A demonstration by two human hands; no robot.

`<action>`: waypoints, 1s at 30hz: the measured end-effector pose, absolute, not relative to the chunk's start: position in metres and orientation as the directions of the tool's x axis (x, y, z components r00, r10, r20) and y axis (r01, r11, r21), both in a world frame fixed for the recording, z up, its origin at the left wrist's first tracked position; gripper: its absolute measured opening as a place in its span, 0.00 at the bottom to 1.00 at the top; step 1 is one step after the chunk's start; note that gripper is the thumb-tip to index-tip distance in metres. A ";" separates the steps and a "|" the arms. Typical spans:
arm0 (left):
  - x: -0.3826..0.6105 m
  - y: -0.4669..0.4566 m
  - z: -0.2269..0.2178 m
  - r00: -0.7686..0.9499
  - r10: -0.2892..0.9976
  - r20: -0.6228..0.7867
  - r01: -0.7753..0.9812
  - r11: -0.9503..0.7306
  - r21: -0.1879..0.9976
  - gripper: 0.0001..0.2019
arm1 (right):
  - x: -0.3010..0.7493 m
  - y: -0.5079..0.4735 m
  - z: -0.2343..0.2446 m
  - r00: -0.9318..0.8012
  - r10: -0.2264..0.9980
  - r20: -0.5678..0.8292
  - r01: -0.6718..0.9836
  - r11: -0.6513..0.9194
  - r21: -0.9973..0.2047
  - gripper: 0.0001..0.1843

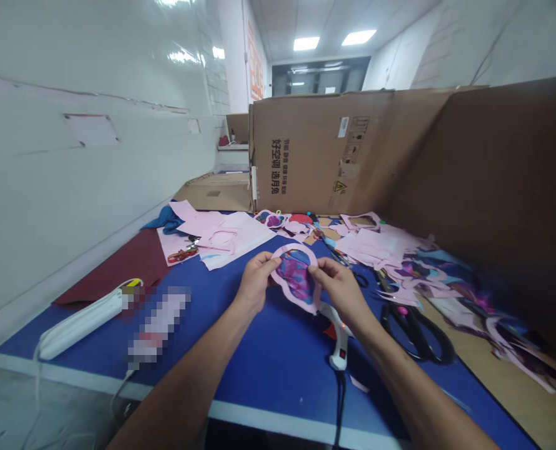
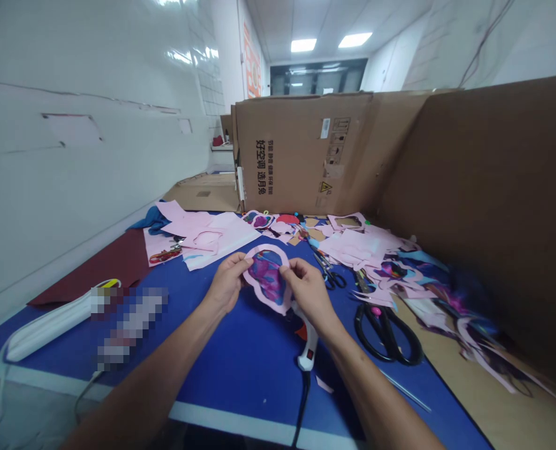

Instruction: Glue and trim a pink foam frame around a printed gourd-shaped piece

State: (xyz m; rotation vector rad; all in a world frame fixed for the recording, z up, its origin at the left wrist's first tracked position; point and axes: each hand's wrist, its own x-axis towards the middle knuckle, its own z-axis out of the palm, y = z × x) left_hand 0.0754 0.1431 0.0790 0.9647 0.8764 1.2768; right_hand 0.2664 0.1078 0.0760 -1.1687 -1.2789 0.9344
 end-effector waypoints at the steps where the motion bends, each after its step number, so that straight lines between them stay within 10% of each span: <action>1: 0.075 0.143 0.080 0.144 0.989 -0.023 -0.323 0.069 0.944 0.20 | 0.269 0.109 0.077 0.129 0.967 0.222 0.097 0.211 -0.973 0.23; 12: 0.065 0.148 0.084 0.233 0.969 0.085 -0.111 -0.060 0.992 0.17 | 0.278 0.104 0.086 -0.098 0.989 0.114 0.169 0.130 -0.977 0.26; 19: 0.065 0.155 0.082 -0.021 0.999 0.042 -0.344 -0.047 0.938 0.18 | 0.290 0.111 0.084 -0.020 0.995 0.099 0.202 0.101 -0.974 0.26; 30: 0.073 0.144 0.081 0.312 0.947 -0.079 -0.135 0.126 0.983 0.17 | 0.300 0.122 0.081 0.274 0.951 0.146 -0.180 0.200 -0.963 0.26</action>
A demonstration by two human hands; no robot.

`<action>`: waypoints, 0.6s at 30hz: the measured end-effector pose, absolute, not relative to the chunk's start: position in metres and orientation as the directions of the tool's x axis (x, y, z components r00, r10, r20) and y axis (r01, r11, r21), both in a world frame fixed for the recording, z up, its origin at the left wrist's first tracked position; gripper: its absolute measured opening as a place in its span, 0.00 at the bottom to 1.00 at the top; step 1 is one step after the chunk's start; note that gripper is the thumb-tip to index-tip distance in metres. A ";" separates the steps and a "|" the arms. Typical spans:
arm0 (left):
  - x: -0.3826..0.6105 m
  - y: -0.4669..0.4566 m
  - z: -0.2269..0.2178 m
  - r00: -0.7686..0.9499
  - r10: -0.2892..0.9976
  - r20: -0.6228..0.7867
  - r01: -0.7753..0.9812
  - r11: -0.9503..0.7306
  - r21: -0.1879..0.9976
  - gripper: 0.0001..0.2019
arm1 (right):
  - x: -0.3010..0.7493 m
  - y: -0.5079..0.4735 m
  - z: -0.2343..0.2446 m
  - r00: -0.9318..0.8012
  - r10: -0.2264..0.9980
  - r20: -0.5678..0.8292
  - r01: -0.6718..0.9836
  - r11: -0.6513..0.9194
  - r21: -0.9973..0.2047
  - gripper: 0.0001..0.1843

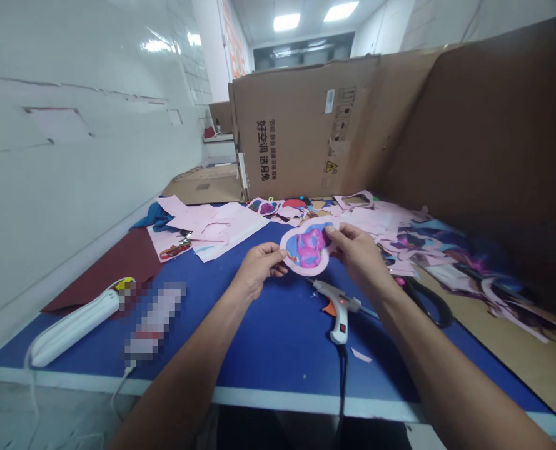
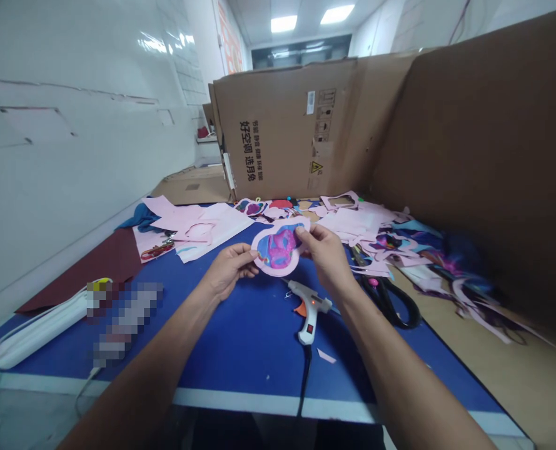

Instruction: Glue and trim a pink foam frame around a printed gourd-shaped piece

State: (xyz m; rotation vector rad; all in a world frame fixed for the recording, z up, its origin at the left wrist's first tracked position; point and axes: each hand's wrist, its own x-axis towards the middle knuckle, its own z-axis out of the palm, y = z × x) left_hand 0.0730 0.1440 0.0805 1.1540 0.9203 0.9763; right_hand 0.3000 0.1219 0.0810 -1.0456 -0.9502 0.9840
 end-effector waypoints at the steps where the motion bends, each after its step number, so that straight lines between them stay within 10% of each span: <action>1: 0.074 0.144 0.080 0.293 0.954 -0.066 -0.150 0.114 0.982 0.17 | 0.299 0.122 0.080 0.253 0.957 0.145 -0.166 0.191 -0.967 0.26; 18: 0.077 0.143 0.074 0.333 0.942 -0.047 -0.104 0.086 0.991 0.21 | 0.288 0.118 0.081 0.144 0.968 0.207 -0.045 0.216 -0.975 0.27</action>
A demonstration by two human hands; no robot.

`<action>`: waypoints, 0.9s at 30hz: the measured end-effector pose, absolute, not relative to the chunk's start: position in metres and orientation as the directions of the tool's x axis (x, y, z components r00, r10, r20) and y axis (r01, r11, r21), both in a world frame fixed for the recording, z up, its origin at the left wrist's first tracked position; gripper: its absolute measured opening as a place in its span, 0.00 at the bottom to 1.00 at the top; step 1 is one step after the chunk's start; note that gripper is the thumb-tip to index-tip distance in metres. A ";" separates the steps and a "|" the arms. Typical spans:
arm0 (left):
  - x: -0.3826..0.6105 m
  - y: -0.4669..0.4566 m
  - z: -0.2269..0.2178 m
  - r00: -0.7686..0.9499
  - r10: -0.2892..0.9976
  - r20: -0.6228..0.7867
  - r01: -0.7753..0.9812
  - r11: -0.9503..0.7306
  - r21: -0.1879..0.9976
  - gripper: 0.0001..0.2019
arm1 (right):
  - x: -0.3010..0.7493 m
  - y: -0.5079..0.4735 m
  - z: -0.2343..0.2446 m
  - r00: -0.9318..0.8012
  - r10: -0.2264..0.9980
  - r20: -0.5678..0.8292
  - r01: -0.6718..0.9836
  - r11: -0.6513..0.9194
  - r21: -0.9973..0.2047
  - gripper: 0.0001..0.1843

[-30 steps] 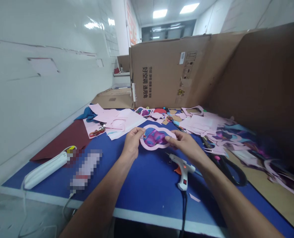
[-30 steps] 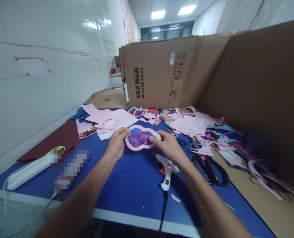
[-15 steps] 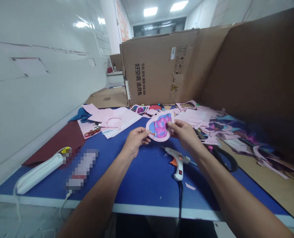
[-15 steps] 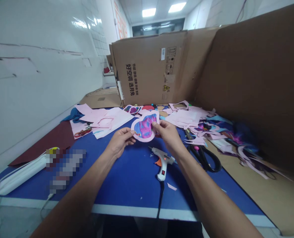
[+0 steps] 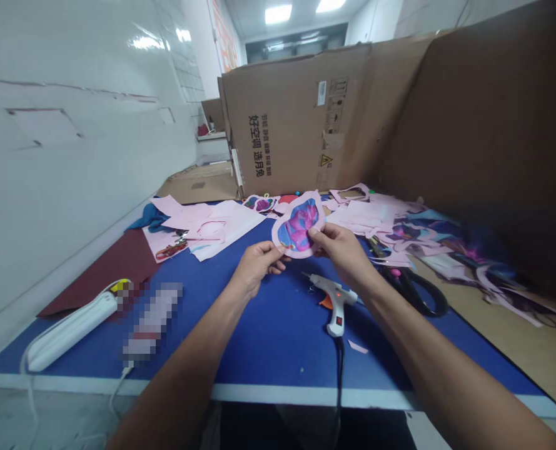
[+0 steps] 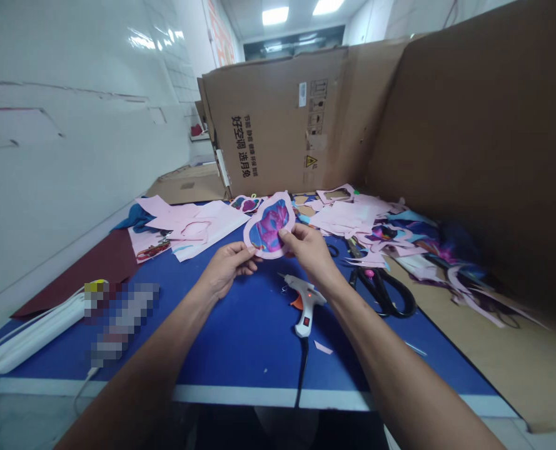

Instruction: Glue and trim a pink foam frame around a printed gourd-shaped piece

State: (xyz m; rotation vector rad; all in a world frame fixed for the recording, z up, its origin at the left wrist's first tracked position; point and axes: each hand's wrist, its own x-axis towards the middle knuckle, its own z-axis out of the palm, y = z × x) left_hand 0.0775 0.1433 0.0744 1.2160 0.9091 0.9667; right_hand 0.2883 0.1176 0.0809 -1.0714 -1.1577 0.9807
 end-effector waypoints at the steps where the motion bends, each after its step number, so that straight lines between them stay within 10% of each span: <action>1: 0.078 0.143 0.074 0.336 0.940 -0.056 -0.104 0.096 0.990 0.22 | 0.288 0.117 0.081 0.140 0.966 0.216 -0.039 0.224 -0.974 0.27; 27: 0.084 0.139 0.075 0.238 0.971 0.011 -0.222 0.043 0.974 0.22 | 0.272 0.112 0.076 -0.018 0.985 0.171 -0.089 0.169 -0.982 0.27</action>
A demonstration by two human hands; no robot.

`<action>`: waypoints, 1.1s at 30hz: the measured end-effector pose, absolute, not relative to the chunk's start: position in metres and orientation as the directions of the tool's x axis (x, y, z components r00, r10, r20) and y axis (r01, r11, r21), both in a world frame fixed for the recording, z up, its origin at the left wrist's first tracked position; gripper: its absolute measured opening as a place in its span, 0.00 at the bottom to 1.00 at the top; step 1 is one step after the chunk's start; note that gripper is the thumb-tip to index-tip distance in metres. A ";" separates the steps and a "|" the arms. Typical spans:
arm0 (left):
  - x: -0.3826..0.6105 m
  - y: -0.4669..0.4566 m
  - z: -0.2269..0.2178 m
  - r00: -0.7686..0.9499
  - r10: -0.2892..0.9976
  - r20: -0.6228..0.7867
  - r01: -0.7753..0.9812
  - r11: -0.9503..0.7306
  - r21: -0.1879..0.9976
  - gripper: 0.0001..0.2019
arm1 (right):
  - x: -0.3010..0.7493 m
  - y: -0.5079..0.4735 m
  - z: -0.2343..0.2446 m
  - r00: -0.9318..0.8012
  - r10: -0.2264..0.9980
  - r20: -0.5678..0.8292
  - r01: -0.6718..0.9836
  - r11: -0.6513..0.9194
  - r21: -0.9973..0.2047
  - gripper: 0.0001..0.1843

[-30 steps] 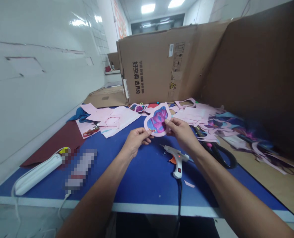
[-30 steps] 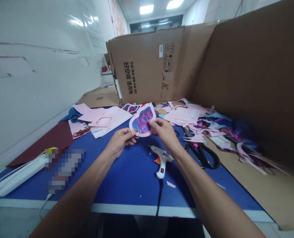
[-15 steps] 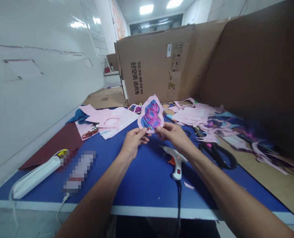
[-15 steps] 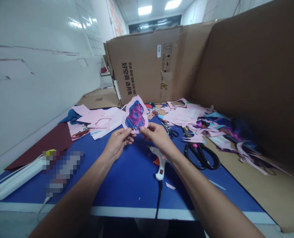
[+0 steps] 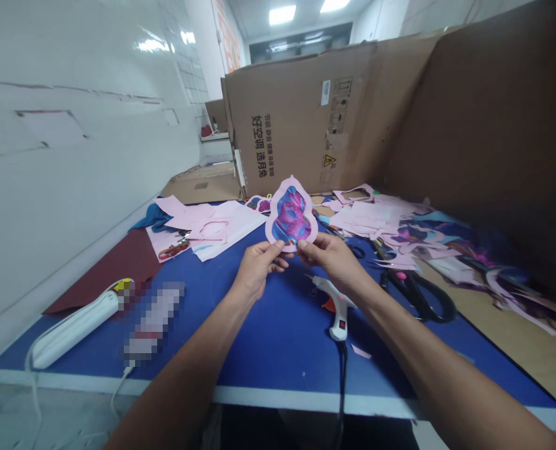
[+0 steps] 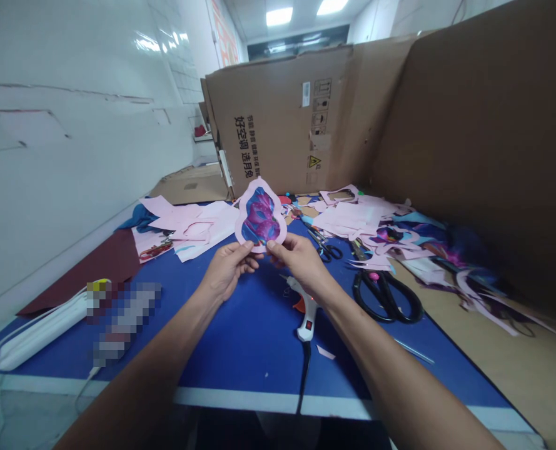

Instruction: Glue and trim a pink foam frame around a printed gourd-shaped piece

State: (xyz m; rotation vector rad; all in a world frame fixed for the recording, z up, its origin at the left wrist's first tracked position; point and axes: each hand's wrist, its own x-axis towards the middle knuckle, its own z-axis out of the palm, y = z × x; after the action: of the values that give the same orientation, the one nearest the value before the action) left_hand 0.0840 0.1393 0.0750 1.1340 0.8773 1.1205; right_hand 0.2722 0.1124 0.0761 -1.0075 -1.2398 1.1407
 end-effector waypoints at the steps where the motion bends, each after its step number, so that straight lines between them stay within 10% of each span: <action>1: 0.084 0.139 0.075 0.247 0.969 0.014 -0.223 0.043 0.974 0.23 | 0.272 0.112 0.077 -0.019 0.983 0.181 -0.078 0.179 -0.981 0.28; 33: 0.086 0.135 0.077 0.265 0.962 0.062 -0.124 -0.029 0.992 0.16 | 0.269 0.112 0.072 -0.078 0.985 0.155 -0.173 0.139 -0.975 0.28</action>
State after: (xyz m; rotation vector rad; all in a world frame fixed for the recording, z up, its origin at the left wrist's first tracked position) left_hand 0.0859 0.1349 0.0775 1.2706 0.9004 1.0938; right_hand 0.2687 0.1122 0.0716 -0.9332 -1.2158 1.2389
